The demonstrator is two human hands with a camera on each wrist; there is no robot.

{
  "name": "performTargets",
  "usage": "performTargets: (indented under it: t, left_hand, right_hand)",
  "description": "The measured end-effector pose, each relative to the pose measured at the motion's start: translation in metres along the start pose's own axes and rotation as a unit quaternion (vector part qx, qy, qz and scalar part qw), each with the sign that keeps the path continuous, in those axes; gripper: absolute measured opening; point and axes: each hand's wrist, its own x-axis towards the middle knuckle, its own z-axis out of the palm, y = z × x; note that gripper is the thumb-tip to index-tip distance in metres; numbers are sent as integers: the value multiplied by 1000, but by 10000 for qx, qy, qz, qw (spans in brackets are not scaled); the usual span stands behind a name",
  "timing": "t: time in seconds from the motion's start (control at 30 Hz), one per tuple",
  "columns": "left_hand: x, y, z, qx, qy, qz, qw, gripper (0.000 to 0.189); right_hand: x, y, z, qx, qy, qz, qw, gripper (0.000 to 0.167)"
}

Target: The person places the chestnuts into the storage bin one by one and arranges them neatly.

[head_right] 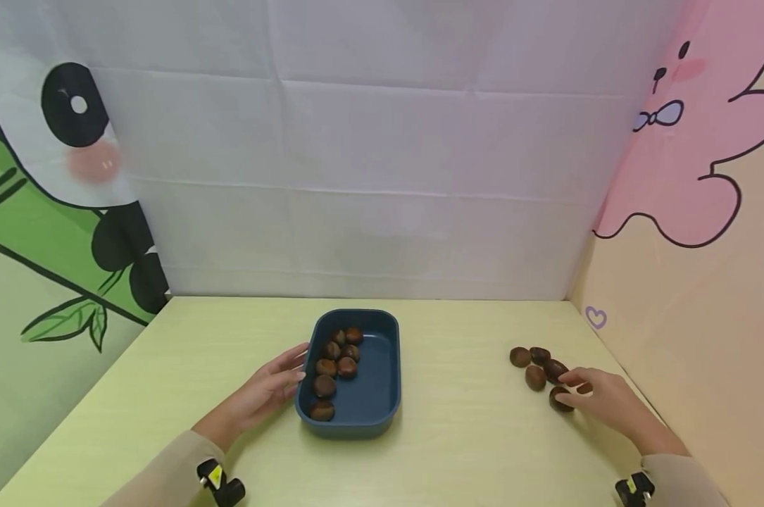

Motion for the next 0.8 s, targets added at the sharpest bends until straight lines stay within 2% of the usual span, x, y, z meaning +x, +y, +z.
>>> performTargets:
  t: [0.13, 0.27, 0.57, 0.8]
  left_hand:
    - [-1, 0, 0, -22, 6, -12, 10000, 70]
    - [-1, -2, 0, -27, -12, 5, 10000, 70]
    - [-1, -1, 0, -29, 56, -15, 10000, 70]
    - [-1, 0, 1, -52, 57, -27, 10000, 70]
  right_hand:
    - [-3, 5, 1, 194, -256, 96, 9994, 44]
    - [-5, 7, 6, 380, -320, 106, 9987, 47]
    - [-7, 9, 6, 346, -262, -1, 9991, 41]
    - [-9, 5, 1, 51, -20, -211, 9998, 39]
